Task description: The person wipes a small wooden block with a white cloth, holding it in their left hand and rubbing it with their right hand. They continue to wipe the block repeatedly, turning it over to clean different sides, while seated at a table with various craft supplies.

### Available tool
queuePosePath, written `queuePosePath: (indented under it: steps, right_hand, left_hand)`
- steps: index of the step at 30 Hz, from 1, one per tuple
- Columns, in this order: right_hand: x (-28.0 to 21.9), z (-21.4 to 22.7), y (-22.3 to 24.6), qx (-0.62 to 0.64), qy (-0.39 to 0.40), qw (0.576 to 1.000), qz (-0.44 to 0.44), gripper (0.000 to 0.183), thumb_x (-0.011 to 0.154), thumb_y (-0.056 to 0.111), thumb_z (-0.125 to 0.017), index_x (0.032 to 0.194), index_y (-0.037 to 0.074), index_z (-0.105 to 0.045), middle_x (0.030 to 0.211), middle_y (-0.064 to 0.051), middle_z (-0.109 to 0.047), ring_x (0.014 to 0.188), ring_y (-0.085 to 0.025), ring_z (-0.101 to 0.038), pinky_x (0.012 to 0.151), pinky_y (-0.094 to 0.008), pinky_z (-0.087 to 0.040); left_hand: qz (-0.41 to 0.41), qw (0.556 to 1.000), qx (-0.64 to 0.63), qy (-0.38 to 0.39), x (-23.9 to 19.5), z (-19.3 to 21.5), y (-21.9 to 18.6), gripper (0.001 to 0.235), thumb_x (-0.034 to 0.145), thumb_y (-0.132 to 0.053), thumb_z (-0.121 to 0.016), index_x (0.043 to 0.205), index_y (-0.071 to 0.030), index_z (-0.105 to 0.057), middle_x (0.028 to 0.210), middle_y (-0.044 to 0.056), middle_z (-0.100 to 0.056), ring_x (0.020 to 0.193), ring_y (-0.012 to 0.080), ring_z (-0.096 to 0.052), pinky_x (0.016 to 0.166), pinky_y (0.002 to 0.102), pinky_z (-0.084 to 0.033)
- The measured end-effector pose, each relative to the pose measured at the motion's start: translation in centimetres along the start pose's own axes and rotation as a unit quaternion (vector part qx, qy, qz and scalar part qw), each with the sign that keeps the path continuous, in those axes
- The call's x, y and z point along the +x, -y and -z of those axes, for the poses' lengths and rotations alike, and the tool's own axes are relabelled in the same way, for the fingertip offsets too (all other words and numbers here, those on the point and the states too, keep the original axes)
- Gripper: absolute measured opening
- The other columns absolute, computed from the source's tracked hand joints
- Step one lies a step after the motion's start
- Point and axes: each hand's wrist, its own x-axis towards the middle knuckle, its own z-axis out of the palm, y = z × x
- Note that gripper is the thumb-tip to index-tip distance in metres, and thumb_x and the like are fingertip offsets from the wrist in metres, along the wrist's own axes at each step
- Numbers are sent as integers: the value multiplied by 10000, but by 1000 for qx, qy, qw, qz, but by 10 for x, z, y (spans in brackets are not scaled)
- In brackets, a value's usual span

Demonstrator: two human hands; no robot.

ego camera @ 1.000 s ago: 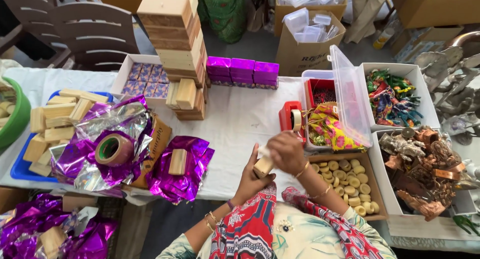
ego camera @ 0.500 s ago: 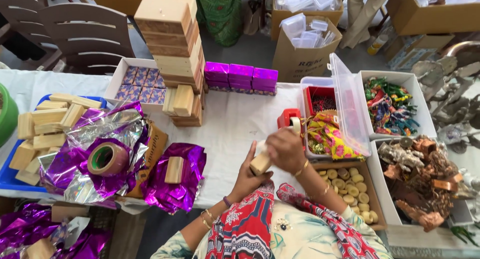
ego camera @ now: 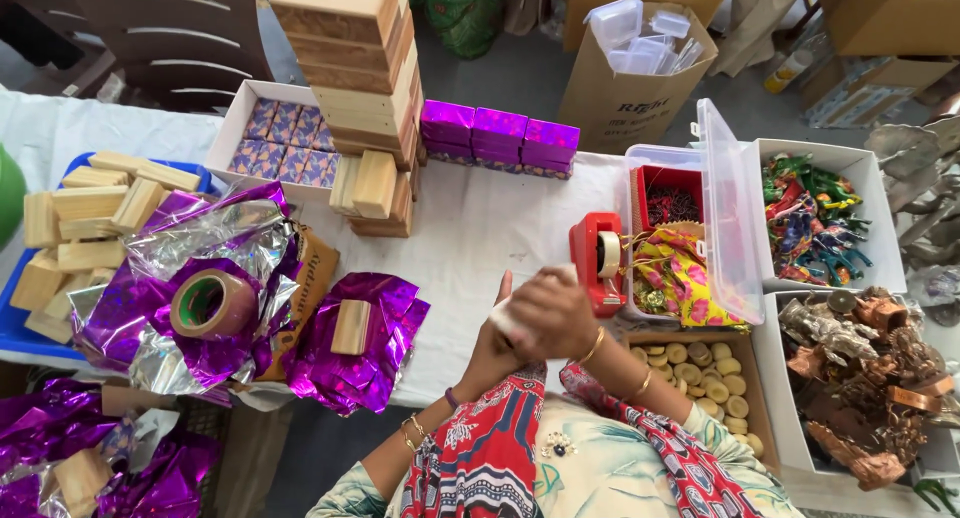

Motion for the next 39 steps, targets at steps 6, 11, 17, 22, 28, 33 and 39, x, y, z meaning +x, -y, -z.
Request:
queuePosePath:
  steps: [6, 11, 17, 22, 28, 33, 39]
  right_hand:
    - [-9, -6, -7, 5, 29, 996, -86, 181, 896, 263, -624, 895, 115, -728, 944, -57, -718, 912, -225, -688, 979, -447, -504]
    - [6, 6, 12, 39, 13, 999, -9, 288, 880, 351, -606, 894, 90, -728, 925, -88, -713, 897, -239, -698, 943, -446, -508]
    - [-37, -26, -31, 143, -31, 957, -249, 428, 973, 395, -453, 925, 79, -737, 946, -70, -735, 871, -202, -729, 831, -376, -570]
    - [-2, -4, 20, 656, -238, 510, -503, 582, 932, 539, -406, 1208, 72, -619, 1036, -102, -741, 936, -218, -740, 813, -377, -626]
    - [-40, -28, -28, 510, -233, 691, -456, 523, 1126, 428, -514, 1237, -73, -618, 1079, -260, -688, 917, -301, -721, 769, -442, -620]
    - [-17, -42, 16, 305, -199, 828, -425, 509, 1117, 331, -481, 1446, -56, -448, 1273, -259, -630, 1121, -308, -650, 926, -419, -547]
    - [18, -4, 49, 330, -138, 853, -380, 595, 1073, 249, -461, 1560, -32, -267, 1324, -235, -593, 1181, -280, -612, 975, -380, -503]
  left_hand:
    - [110, 989, -98, -23, -3, 0, -6, 1121, 833, 12, -767, 1692, -114, -57, 1264, 106, -597, 1122, 161, -599, 943, 314, -521]
    - [39, 999, -22, -5, 0, -2, -14, 1010, 898, 20, -721, 1665, -86, -72, 1390, 64, -596, 1245, 124, -596, 1050, 271, -508]
    - [89, 995, -45, -22, -4, -7, -15, 1111, 866, -37, -811, 1709, -90, -90, 1209, 105, -602, 1121, 149, -607, 973, 293, -508]
    - [-18, 994, 109, -17, 15, -24, -51, 877, 741, -114, -887, 1430, -48, -349, 1246, 87, -569, 964, 155, -620, 872, 317, -564]
    - [34, 995, 91, 17, 22, -19, -46, 472, 1029, -285, -644, 1369, -40, -426, 1143, 148, -660, 1010, 182, -693, 857, 339, -613]
    - [10, 989, 112, -91, 49, -25, -54, 442, 1083, -425, -420, 1305, -43, -389, 1017, 158, -664, 889, 202, -682, 706, 330, -546]
    - [-74, 970, 158, -171, 63, -25, -73, 478, 1097, -472, -342, 1253, -29, -432, 972, 155, -680, 837, 222, -692, 710, 352, -539]
